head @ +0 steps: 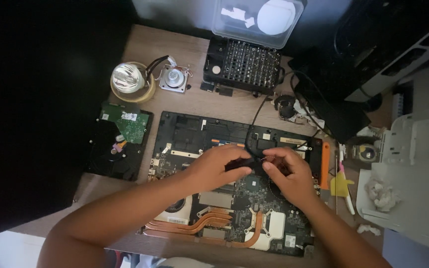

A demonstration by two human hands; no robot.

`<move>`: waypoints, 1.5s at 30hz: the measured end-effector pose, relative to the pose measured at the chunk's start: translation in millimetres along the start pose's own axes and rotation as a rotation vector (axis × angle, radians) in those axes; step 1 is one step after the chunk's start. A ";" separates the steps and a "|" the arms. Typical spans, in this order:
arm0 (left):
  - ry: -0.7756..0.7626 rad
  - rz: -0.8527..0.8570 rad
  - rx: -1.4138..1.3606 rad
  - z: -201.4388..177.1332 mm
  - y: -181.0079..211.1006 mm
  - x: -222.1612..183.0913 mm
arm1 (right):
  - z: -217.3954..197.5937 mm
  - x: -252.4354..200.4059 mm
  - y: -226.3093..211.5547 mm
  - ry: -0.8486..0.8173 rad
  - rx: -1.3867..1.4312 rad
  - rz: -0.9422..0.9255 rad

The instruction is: Repairing a laptop by connecting internal components and securing them with screws

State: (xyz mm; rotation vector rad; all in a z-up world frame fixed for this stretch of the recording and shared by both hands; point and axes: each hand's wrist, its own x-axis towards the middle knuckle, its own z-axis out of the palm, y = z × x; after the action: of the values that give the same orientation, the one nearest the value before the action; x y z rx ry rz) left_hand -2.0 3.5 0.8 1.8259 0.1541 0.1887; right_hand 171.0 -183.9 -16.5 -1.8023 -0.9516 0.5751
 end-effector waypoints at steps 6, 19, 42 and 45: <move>-0.035 -0.018 0.048 -2.8 8.5 -0.3 | -3.0 5.5 -1.8 -0.041 -0.008 -0.025; 0.020 0.032 0.034 1.2 3.2 0.3 | -2.7 3.4 -3.2 -0.062 0.018 -0.110; 0.029 0.036 0.056 1.2 -3.3 -0.3 | -3.7 4.1 2.9 -0.048 0.029 -0.159; 0.065 0.047 0.029 1.7 0.2 0.4 | -1.3 1.5 -0.2 0.014 0.064 -0.122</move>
State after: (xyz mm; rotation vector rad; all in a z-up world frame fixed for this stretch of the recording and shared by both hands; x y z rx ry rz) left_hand -1.2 1.9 0.6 1.8546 0.1608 0.2801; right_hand 172.7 -183.3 -15.7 -1.6768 -1.0148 0.5099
